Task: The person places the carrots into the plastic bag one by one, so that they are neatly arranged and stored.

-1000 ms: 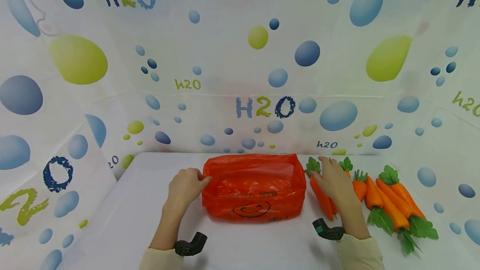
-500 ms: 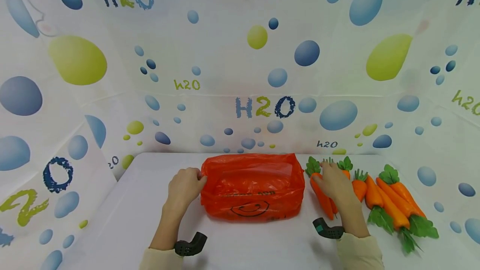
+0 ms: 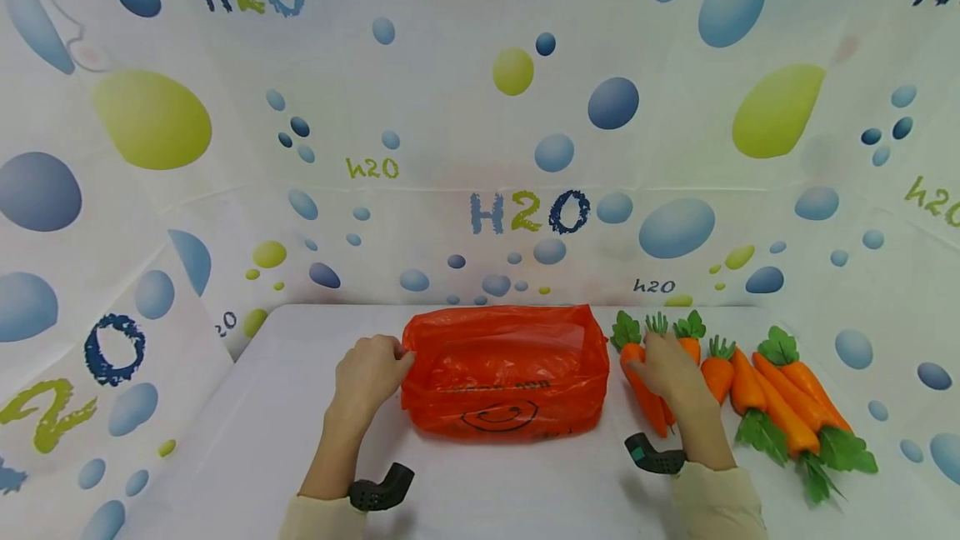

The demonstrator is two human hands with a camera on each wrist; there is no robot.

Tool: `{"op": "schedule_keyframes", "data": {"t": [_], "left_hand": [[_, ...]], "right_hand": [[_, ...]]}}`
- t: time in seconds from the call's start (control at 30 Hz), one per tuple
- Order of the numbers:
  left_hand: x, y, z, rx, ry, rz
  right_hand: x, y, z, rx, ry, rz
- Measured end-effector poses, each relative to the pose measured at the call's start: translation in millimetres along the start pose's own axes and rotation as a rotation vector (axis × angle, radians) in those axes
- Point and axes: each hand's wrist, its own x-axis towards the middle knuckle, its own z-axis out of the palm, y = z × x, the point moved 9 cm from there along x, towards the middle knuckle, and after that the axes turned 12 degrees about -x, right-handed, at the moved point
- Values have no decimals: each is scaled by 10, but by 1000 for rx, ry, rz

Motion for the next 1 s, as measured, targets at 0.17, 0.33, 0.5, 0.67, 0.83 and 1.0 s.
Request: {"op": "schedule_keyframes", "data": {"t": [0.17,0.33,0.5,0.67,0.83,1.0], "left_hand": [[3,-21,13,3,-8,-22],[8,-24,24,10,-15,-22],[15,-13,19,20,-9,-8],[15,-10,11,17,-7,3],[9,-6,9,15,-9,14],[11,-7,13,16,-8,20]], "right_hand": [[26,-3,38,-2,-3,-16],[35,-1,85,4,-25,-7],[36,-15,125,18,-36,-2],[39,-28,164,31,-61,9],[51,-54,197,7,-77,1],[51,-55,217,9,-84,6]]}}
